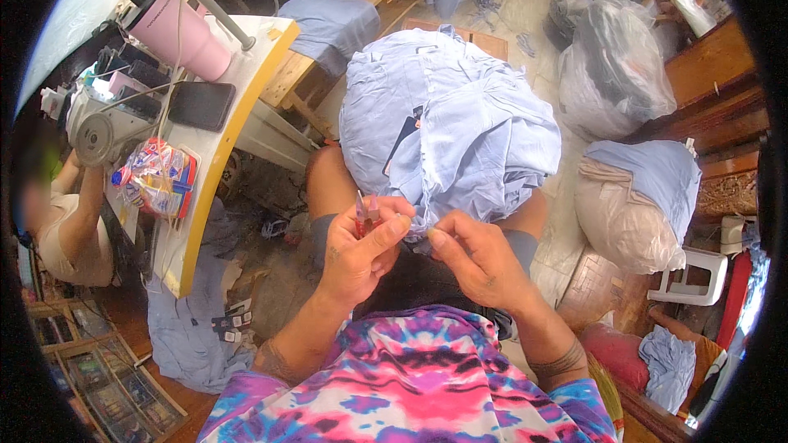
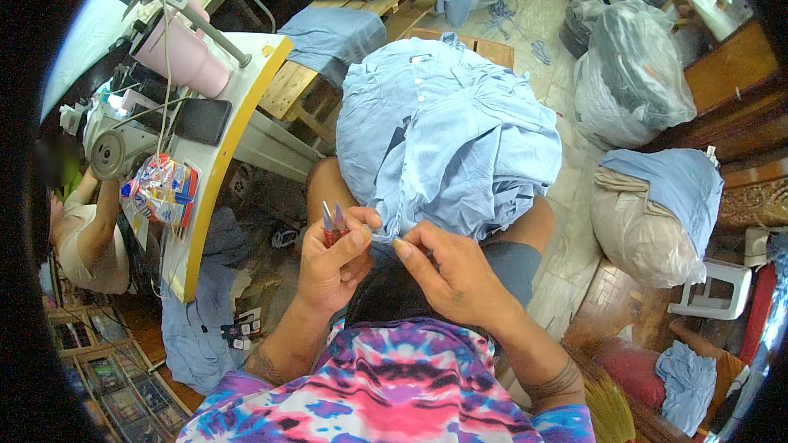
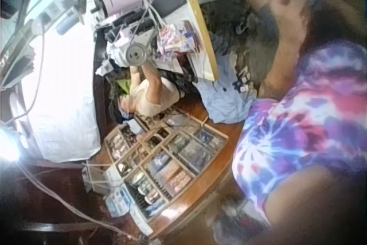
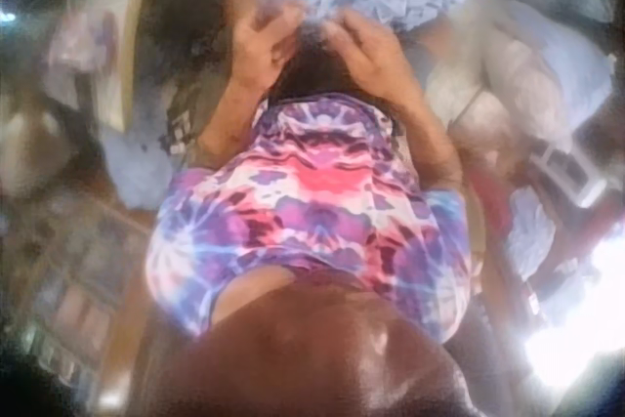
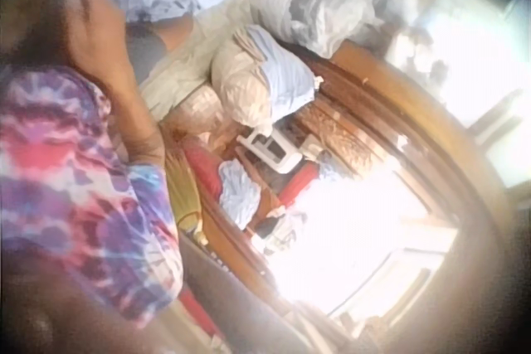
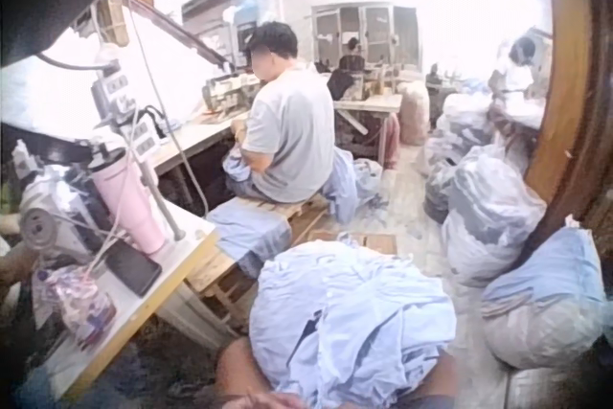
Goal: The person trims loose threads from a light blue button-down shirt using snips and attaches a plastic fastening cord to a tag.
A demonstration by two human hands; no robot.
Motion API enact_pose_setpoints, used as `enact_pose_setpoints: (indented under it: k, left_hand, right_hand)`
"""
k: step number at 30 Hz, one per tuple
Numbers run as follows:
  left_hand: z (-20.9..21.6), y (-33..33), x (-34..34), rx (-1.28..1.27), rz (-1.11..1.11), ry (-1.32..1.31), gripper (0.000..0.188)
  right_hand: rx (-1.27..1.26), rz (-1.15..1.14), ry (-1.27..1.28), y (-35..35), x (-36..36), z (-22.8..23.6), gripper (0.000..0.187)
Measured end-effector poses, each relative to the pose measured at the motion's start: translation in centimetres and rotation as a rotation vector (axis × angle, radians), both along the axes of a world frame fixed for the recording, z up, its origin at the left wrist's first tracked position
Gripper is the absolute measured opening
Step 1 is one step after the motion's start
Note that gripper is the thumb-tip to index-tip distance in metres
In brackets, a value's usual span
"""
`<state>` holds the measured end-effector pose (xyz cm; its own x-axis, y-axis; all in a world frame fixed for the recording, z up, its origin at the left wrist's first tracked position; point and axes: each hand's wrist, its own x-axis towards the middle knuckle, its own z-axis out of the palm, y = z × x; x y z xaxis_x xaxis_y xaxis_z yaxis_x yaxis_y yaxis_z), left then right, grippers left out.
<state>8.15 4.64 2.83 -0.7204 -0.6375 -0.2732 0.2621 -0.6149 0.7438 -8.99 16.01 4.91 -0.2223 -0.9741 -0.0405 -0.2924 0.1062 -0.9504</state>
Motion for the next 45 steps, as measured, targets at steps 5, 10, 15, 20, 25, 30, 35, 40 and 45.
enact_pose_setpoints:
  k: [5,10,15,20,25,30,35,40,45]
  left_hand:
    - [0.2,-0.2,0.1,-0.041,-0.092,0.087,0.016]
    - [0.2,-0.1,-0.1,0.021,-0.139,0.186,0.016]
    - [-2.0,-3.3,-0.2,0.168,0.105,0.069,0.018]
    - [-0.8,-3.5,-0.2,0.215,0.044,0.155,0.018]
    - [-0.8,-2.2,-1.0,0.125,0.040,0.072,0.017]
    - [-2.7,-7.1,0.2,0.057,0.341,-0.055,0.019]
    - [-1.4,-3.6,-1.6,0.062,0.045,-0.030,0.020]
    - [-4.7,-8.9,2.5,0.012,0.438,-0.126,0.014]
    - [-2.7,-8.2,1.8,-0.015,0.342,-0.052,0.017]
  right_hand:
    - [-0.084,0.183,0.229,0.1,-0.7,1.2,0.021]
    - [-0.266,0.240,0.420,-1.0,-0.5,1.7,0.025]
    - [0.000,0.049,0.193,-0.1,-2.5,-1.4,0.025]
    - [-0.218,0.063,0.021,-1.8,-2.3,-1.0,0.023]
    - [-0.057,-0.080,-0.664,-2.6,-1.7,0.1,0.027]
    - [0.066,-0.374,-0.486,-1.2,-5.4,-5.3,0.027]
    - [0.052,-0.514,-0.149,-1.2,-6.4,-5.8,0.024]
    - [-0.162,-0.701,-0.751,-1.4,-13.1,-2.1,0.025]
    - [-0.083,-0.610,-0.728,-2.7,-11.8,-0.8,0.027]
